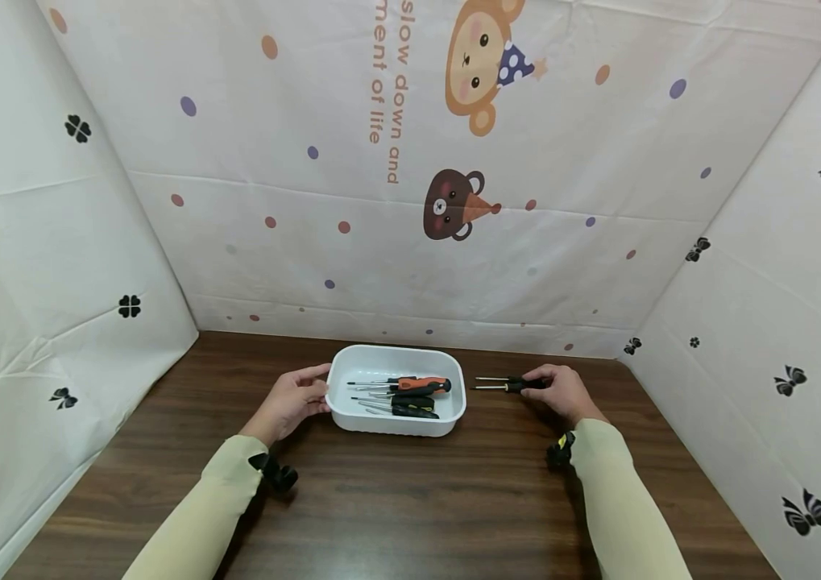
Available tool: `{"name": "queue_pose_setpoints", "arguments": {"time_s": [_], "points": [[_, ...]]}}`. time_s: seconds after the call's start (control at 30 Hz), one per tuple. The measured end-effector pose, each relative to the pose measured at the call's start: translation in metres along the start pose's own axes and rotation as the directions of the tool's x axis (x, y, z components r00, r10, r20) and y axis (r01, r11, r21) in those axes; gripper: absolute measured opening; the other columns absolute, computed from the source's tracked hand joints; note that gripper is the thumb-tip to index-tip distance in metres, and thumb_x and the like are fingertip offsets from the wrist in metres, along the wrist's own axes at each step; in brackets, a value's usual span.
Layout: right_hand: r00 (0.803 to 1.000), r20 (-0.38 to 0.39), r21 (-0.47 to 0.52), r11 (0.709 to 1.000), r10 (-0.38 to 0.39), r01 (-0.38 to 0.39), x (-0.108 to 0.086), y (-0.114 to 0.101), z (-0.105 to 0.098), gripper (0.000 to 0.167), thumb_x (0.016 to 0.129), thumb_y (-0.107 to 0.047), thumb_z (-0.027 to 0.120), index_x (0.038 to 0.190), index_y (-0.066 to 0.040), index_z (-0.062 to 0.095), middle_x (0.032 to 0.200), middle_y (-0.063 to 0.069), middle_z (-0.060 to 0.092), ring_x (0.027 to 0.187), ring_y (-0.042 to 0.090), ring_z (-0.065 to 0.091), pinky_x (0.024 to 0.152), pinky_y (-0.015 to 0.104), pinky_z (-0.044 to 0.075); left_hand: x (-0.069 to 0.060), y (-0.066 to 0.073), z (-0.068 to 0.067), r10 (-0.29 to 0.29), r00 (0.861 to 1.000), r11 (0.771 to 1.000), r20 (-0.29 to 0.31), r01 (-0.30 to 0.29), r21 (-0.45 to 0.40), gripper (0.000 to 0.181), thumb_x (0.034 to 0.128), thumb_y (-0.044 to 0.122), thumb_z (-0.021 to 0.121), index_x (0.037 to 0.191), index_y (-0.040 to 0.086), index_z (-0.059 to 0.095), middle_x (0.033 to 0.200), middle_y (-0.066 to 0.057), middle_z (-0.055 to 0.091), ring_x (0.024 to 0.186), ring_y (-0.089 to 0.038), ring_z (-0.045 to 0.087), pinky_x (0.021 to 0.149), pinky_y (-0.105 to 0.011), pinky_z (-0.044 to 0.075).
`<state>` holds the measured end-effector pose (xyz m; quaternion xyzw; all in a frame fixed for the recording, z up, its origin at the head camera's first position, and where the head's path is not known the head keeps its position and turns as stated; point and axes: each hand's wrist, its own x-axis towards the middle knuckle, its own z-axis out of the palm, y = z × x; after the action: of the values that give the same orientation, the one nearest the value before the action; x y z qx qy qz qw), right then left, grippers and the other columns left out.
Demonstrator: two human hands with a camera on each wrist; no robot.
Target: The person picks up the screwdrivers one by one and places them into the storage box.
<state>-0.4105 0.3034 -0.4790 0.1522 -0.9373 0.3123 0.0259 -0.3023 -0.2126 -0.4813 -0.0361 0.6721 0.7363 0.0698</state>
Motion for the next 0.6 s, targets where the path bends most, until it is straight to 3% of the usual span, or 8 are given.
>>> {"name": "queue_pose_setpoints", "arguments": {"time_s": [0.37,0.6], "points": [[0.999,0.031,-0.034,0.998,-0.045,0.046,0.0045,-0.0018,-0.001,0.021,0.085,-0.011,0.082,0.105,-0.01,0.08,0.117,0.015,0.071,0.103,0.033,0.068,0.09,0.052,0.055,0.0018,-0.0024,-0.0012,0.006,1.0,1.0,-0.003,-0.006,0.004,0.053,0.1015,-0.001,0.055,0.153,0.001,0.045,0.103,-0.015,0.066,0.075,-0.016,0.064,0.072,-0.026,0.06],[0.994,0.053,-0.12,0.988,-0.093,0.099,0.0071,-0.0018,-0.0019,0.015,0.084,-0.006,0.081,0.098,-0.01,0.081,0.109,0.011,0.074,0.1,0.032,0.069,0.089,0.053,0.055,0.0035,-0.0033,-0.0015,-0.001,1.0,1.0,-0.003,0.001,0.003,0.053,0.1014,0.0,0.055,0.153,0.001,0.045,0.103,-0.014,0.066,0.075,-0.016,0.063,0.071,-0.026,0.06]]}}
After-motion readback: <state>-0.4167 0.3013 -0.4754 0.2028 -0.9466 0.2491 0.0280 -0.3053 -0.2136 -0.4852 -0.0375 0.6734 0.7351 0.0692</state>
